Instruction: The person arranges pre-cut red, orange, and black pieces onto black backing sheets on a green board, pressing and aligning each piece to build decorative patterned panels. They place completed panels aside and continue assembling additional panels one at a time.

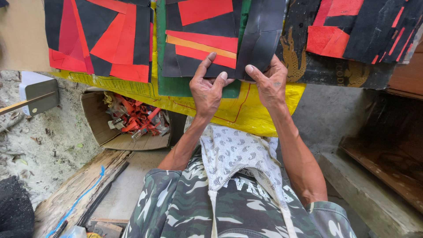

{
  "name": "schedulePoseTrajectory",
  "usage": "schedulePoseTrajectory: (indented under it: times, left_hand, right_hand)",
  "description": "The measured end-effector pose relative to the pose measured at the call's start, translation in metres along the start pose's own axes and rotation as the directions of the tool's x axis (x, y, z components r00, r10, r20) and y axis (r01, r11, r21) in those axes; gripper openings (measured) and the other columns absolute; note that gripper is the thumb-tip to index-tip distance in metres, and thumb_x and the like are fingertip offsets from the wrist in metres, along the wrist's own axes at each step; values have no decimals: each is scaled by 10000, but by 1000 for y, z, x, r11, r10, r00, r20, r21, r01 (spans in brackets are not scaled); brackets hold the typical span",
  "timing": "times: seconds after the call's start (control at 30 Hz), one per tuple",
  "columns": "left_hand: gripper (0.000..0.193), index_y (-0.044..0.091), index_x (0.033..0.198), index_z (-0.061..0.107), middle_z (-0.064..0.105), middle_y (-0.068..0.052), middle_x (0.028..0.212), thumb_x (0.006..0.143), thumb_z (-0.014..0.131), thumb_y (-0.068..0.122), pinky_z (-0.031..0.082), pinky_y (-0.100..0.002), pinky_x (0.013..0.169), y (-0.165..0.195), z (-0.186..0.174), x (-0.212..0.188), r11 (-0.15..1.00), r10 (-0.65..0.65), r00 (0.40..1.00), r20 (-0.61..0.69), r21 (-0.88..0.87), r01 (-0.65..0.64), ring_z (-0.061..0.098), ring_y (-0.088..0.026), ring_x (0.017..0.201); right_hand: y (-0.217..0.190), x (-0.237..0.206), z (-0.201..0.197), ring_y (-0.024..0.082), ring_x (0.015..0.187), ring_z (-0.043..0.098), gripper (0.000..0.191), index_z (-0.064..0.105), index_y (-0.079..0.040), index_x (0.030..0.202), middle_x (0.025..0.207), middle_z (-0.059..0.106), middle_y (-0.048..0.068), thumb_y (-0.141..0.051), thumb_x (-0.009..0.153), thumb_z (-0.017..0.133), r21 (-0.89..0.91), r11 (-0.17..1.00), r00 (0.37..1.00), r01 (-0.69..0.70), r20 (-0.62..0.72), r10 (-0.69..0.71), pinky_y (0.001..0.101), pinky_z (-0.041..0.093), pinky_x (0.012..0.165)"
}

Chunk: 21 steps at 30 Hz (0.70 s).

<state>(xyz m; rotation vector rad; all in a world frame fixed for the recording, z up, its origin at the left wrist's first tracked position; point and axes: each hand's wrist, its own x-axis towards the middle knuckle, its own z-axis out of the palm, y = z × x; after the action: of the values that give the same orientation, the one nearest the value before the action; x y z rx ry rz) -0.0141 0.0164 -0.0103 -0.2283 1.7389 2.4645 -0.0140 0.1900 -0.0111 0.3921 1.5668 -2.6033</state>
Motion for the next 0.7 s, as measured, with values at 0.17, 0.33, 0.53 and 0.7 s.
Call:
schedulePoseTrajectory:
  times: [0.17, 0.33, 0.53, 0.7]
  left_hand:
    - [529, -108, 1473, 412, 583, -268, 1362, 980, 600, -78, 615, -414, 924, 2, 0, -1, 997, -45, 999, -18, -67, 44, 722, -306, 1116]
    - [504, -113, 1454, 447, 592, -257, 1342, 979, 613, -82, 613, -419, 940, 5, 3, -2, 996, -53, 998, -39, -69, 50, 704, -303, 1142]
    - [481, -113, 1405, 489, 596, -217, 1301, 962, 671, -76, 623, -405, 917, 3, 12, -1, 1000, -18, 993, -120, -11, 17, 683, -254, 1130]
    - [488, -100, 1404, 487, 618, -193, 1273, 952, 668, -84, 666, -384, 943, 1, 13, 1, 999, -10, 989, -148, -33, 5, 691, -227, 1105]
  right_hand:
    - [-8, 1, 4, 216, 1220, 664, 627, 474, 14, 1437, 1332, 655, 154, -83, 935, 838, -38, 999, 1000, 12, -8, -12, 365, 572, 1099]
    - [-30, 18, 4, 218, 1306, 618, 900, 259, -80, 1492, 1392, 590, 110, -171, 862, 894, -200, 963, 983, 182, 31, -179, 358, 564, 1139]
    - [-29, 21, -1, 177, 1186, 660, 582, 659, 21, 1297, 1256, 679, 79, -41, 792, 941, -446, 891, 989, 87, 146, -24, 306, 565, 1086]
    - [-14, 16, -2, 128, 1103, 660, 558, 666, 19, 1251, 1182, 685, 51, 11, 766, 941, -428, 899, 995, 91, 80, -63, 273, 571, 1014]
